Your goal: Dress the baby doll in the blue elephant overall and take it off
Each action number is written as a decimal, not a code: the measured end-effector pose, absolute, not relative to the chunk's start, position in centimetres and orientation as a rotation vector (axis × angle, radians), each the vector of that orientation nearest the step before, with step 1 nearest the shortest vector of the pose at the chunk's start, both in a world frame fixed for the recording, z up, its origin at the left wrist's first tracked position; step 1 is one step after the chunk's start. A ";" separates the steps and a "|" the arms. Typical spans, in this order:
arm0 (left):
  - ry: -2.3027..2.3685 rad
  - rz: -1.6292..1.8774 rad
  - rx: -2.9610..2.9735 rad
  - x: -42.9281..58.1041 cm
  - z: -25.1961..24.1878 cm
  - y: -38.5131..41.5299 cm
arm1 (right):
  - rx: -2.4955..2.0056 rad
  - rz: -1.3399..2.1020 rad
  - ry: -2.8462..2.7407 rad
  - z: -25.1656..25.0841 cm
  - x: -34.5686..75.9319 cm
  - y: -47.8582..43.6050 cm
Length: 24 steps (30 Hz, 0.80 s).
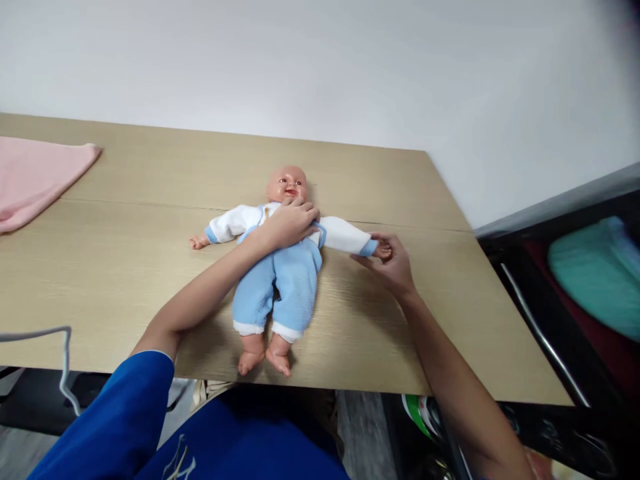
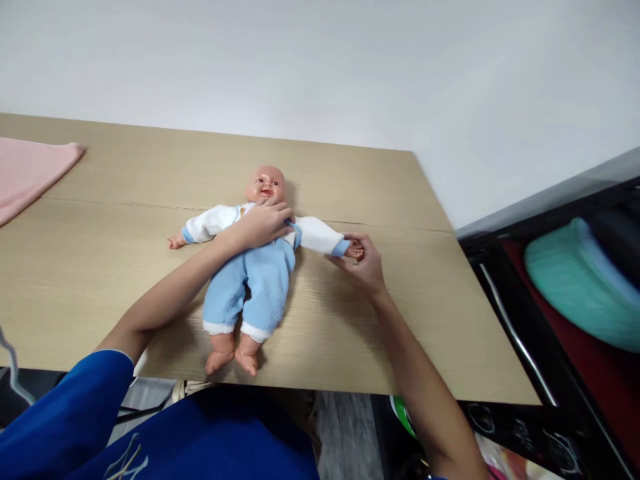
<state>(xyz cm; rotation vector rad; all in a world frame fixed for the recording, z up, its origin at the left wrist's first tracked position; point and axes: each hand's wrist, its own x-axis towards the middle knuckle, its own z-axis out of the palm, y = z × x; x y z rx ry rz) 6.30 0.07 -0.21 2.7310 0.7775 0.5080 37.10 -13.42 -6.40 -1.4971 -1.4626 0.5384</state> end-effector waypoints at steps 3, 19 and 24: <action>0.682 0.595 2.650 6.3 -0.3 0.5 | -1.421 0.524 -1.410 -4.9 35.9 -11.9; 0.433 0.934 2.250 5.3 2.4 -1.4 | -1.365 0.330 -1.658 -5.8 27.9 -8.3; 0.350 0.911 2.119 5.9 2.1 -1.3 | -1.265 0.382 -1.802 -6.6 29.5 -8.4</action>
